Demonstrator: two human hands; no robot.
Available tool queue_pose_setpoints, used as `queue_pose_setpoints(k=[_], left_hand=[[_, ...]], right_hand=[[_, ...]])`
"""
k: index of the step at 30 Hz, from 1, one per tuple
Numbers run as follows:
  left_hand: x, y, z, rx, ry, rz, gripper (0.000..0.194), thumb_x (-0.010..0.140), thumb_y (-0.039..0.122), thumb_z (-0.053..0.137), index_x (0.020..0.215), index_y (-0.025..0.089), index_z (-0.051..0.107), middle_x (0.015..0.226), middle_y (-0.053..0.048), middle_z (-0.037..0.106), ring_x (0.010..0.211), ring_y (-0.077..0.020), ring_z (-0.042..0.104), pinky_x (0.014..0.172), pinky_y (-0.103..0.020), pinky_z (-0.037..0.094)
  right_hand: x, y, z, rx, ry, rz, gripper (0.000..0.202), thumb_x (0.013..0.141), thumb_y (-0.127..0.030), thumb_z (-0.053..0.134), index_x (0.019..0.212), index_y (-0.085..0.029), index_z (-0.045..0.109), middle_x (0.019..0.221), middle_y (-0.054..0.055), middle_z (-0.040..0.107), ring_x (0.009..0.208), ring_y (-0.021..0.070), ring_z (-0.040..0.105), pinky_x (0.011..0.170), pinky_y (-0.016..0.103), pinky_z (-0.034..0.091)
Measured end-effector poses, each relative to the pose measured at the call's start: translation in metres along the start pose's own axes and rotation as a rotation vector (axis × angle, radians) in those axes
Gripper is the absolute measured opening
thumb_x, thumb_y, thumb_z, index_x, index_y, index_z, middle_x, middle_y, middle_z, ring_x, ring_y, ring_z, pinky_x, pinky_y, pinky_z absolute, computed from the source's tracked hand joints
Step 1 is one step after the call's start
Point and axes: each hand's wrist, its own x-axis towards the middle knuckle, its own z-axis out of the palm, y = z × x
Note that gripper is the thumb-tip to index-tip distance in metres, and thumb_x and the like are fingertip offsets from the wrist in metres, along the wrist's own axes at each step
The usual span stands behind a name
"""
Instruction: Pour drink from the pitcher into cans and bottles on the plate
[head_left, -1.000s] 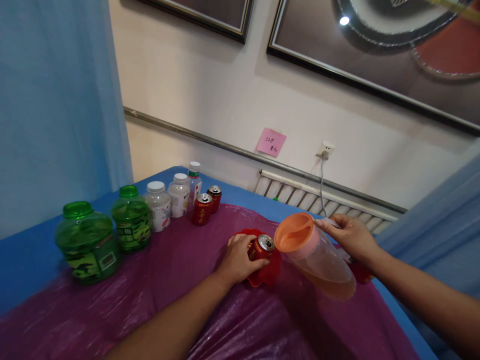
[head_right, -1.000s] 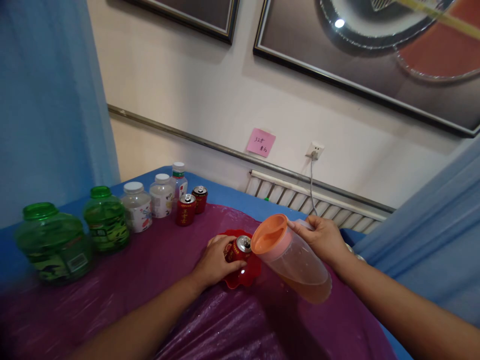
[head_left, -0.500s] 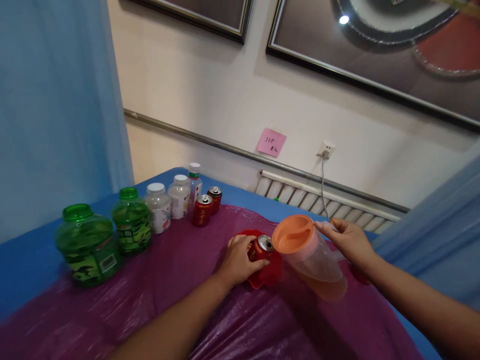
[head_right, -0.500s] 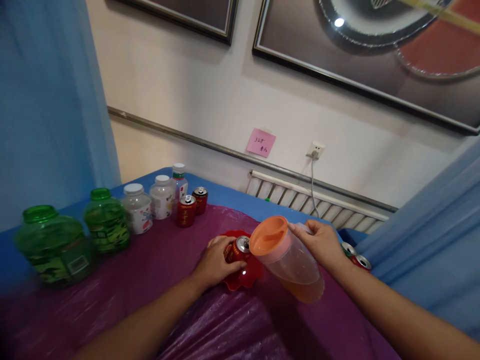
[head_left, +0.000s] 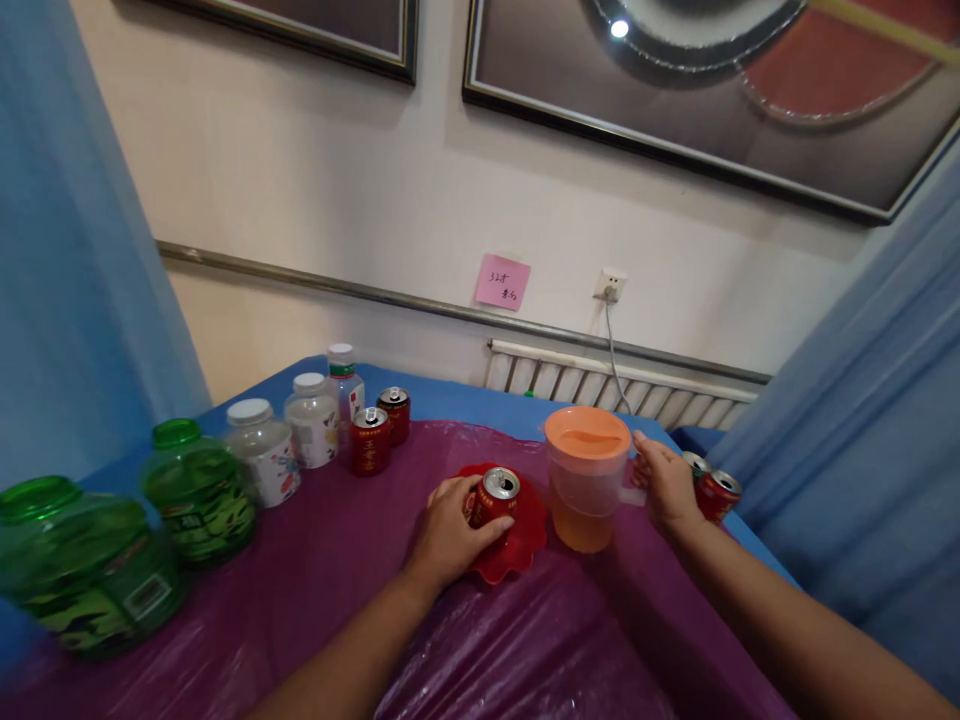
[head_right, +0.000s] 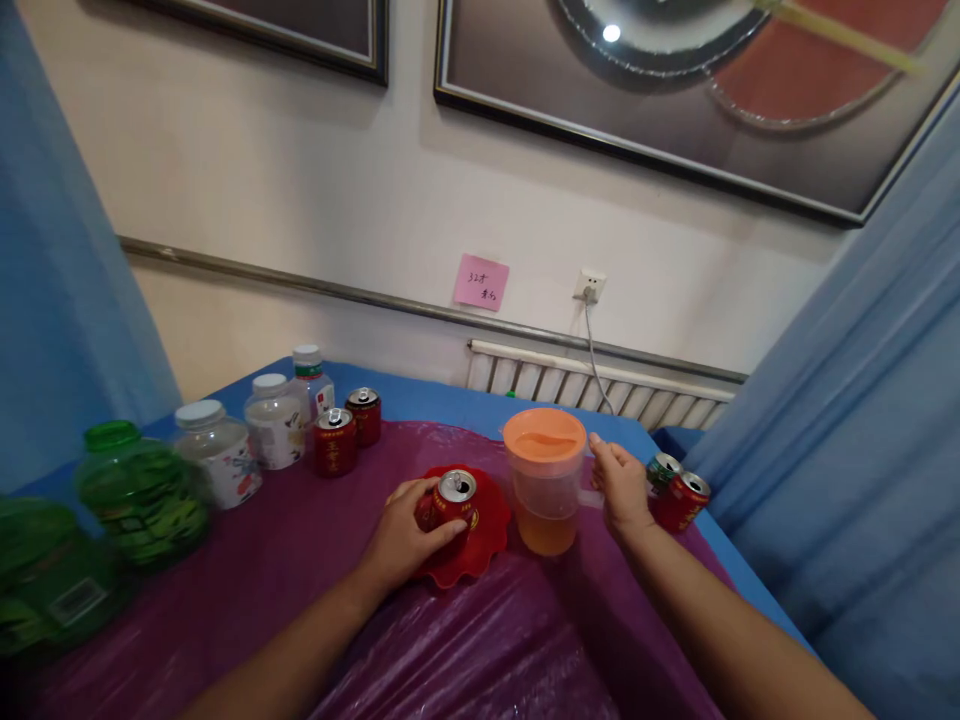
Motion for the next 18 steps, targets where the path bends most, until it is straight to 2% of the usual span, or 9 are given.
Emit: queue_pose_setpoints(k=[8, 12, 18], left_hand=[[0.002, 0.003, -0.003, -0.029, 0.060, -0.039, 0.058, 0.065, 0.049, 0.080, 0.114, 0.021, 0.068, 0.114, -0.010, 0.070, 0.107, -0.0320, 0.066, 0.097, -0.050, 0.052], [0.004, -0.001, -0.001, -0.076, 0.055, -0.045, 0.057, 0.067, 0.051, 0.078, 0.115, 0.020, 0.068, 0.114, -0.010, 0.070, 0.108, -0.0314, 0.066, 0.098, -0.050, 0.052], [0.008, -0.004, -0.003, -0.107, 0.072, -0.086, 0.059, 0.068, 0.051, 0.077, 0.116, 0.018, 0.068, 0.112, -0.011, 0.070, 0.106, -0.0304, 0.067, 0.098, -0.050, 0.052]], right_hand=[[-0.007, 0.023, -0.013, 0.183, 0.118, 0.115, 0.054, 0.069, -0.063, 0.075, 0.060, -0.024, 0.038, 0.048, -0.012, 0.029, 0.043, 0.0073, 0.027, 0.043, 0.023, 0.027], [-0.010, 0.030, -0.020, 0.183, 0.142, 0.119, 0.055, 0.072, -0.065, 0.072, 0.059, -0.024, 0.038, 0.049, -0.011, 0.029, 0.044, 0.0075, 0.027, 0.045, 0.024, 0.028], [-0.017, 0.036, -0.028, 0.122, 0.148, 0.099, 0.055, 0.074, -0.070, 0.068, 0.060, -0.022, 0.046, 0.053, -0.008, 0.039, 0.049, 0.0098, 0.035, 0.048, 0.025, 0.033]])
